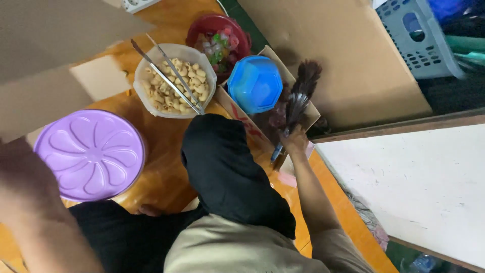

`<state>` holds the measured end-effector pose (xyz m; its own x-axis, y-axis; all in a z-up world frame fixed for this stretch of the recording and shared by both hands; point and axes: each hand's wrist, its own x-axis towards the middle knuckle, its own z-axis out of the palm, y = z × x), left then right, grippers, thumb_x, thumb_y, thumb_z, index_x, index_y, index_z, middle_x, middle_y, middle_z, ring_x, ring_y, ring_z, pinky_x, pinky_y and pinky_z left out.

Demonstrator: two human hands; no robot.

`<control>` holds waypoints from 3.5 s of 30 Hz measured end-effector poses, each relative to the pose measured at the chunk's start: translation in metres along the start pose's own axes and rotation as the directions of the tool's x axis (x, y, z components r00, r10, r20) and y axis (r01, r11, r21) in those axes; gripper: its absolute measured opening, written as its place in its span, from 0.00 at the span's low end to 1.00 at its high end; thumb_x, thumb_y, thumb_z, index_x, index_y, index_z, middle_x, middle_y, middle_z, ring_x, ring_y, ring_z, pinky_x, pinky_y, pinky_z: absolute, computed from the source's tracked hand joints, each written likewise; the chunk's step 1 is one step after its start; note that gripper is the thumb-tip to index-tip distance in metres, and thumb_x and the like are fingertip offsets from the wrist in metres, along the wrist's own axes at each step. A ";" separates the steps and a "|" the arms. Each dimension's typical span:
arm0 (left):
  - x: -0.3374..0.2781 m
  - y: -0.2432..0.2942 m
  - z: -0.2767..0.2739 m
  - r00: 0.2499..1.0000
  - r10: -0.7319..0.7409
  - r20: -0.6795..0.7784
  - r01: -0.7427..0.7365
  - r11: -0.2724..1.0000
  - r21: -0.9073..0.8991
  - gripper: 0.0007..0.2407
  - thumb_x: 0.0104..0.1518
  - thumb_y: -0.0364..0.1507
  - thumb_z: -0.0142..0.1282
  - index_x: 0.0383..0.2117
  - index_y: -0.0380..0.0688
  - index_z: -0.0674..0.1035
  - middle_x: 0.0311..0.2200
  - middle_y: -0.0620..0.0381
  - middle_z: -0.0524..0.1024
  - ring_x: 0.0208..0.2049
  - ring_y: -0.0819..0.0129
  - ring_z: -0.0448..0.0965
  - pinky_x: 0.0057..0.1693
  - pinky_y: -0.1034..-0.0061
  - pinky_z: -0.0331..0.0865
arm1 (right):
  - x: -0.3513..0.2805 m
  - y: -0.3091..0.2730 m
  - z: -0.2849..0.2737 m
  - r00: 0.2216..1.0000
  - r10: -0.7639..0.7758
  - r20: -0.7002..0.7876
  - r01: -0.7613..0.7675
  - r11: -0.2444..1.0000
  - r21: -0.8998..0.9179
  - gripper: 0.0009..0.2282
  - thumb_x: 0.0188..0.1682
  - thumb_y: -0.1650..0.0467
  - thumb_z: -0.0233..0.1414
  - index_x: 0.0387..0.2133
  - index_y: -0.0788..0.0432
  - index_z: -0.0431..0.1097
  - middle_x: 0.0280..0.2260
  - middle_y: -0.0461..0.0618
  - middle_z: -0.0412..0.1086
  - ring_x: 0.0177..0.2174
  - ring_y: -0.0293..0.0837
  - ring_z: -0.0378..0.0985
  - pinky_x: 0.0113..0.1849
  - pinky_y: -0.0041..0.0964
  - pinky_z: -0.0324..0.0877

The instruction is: Using tongs to fill plastic bags with small items and then placing the bags into hand-folded cardboard boxes.

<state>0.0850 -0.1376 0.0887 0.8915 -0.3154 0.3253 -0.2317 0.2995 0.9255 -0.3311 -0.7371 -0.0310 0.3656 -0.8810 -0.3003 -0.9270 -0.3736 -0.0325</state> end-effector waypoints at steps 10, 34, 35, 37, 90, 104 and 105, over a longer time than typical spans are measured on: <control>0.066 0.049 0.380 0.937 0.011 0.348 0.018 0.997 -0.078 0.11 0.62 0.19 0.47 0.47 0.37 0.80 0.29 0.50 0.77 0.29 0.70 0.73 0.43 0.71 0.74 | 0.018 0.054 0.034 0.976 0.209 -0.055 -0.085 0.603 0.793 0.10 0.49 0.63 0.54 0.39 0.53 0.69 0.23 0.51 0.74 0.19 0.45 0.78 0.20 0.36 0.73; 0.055 -0.035 0.477 0.538 -0.767 0.350 0.563 0.636 0.528 0.18 0.53 0.30 0.45 0.45 0.26 0.72 0.31 0.32 0.78 0.24 0.50 0.86 0.30 0.64 0.84 | -0.095 -0.014 -0.153 0.954 -0.279 -0.109 0.287 0.748 0.598 0.18 0.58 0.62 0.44 0.60 0.51 0.60 0.45 0.72 0.74 0.45 0.74 0.77 0.45 0.65 0.73; 0.054 -0.028 0.477 0.528 -0.786 0.321 0.460 0.583 0.670 0.17 0.53 0.31 0.46 0.42 0.28 0.75 0.35 0.33 0.80 0.34 0.45 0.84 0.41 0.56 0.79 | -0.088 -0.009 -0.138 0.958 -0.284 -0.025 0.248 0.788 0.564 0.17 0.57 0.61 0.47 0.58 0.47 0.59 0.45 0.68 0.75 0.46 0.71 0.77 0.47 0.63 0.72; 0.056 -0.019 0.477 0.525 -0.801 0.287 0.343 0.508 0.790 0.17 0.52 0.33 0.47 0.40 0.30 0.79 0.38 0.33 0.81 0.45 0.40 0.82 0.52 0.48 0.73 | -0.062 0.015 -0.103 0.956 -0.286 0.059 0.214 0.824 0.525 0.16 0.56 0.60 0.50 0.56 0.43 0.59 0.45 0.64 0.76 0.47 0.67 0.77 0.49 0.61 0.72; 0.005 -0.034 0.551 0.834 0.039 0.551 -0.388 0.751 0.535 0.22 0.65 0.53 0.46 0.22 0.50 0.76 0.16 0.50 0.77 0.23 0.54 0.83 0.34 0.64 0.76 | -0.065 0.005 -0.341 0.577 -0.218 -0.787 0.814 0.229 0.534 0.17 0.59 0.70 0.53 0.57 0.56 0.53 0.28 0.54 0.64 0.16 0.39 0.66 0.20 0.28 0.63; 0.042 -0.113 0.479 0.639 -0.712 0.293 0.292 0.577 0.763 0.23 0.57 0.42 0.45 0.58 0.49 0.75 0.45 0.46 0.80 0.48 0.42 0.79 0.53 0.47 0.73 | -0.093 0.016 -0.094 0.974 0.076 0.215 -0.208 0.687 0.697 0.24 0.59 0.54 0.35 0.45 0.65 0.64 0.25 0.56 0.71 0.16 0.46 0.71 0.15 0.39 0.68; 0.044 -0.103 0.485 0.615 -0.738 0.277 0.281 0.534 0.797 0.24 0.55 0.42 0.45 0.59 0.51 0.74 0.49 0.43 0.79 0.52 0.41 0.78 0.56 0.47 0.72 | -0.096 0.013 -0.102 0.978 0.133 0.159 -0.207 0.648 0.733 0.23 0.59 0.57 0.35 0.43 0.68 0.65 0.25 0.58 0.71 0.16 0.49 0.71 0.17 0.42 0.67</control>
<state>-0.0403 -0.6188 0.1022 0.6116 -0.6648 -0.4290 -0.1834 -0.6466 0.7405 -0.3696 -0.6874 0.0949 0.2214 -0.8651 -0.4500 -0.7374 0.1534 -0.6578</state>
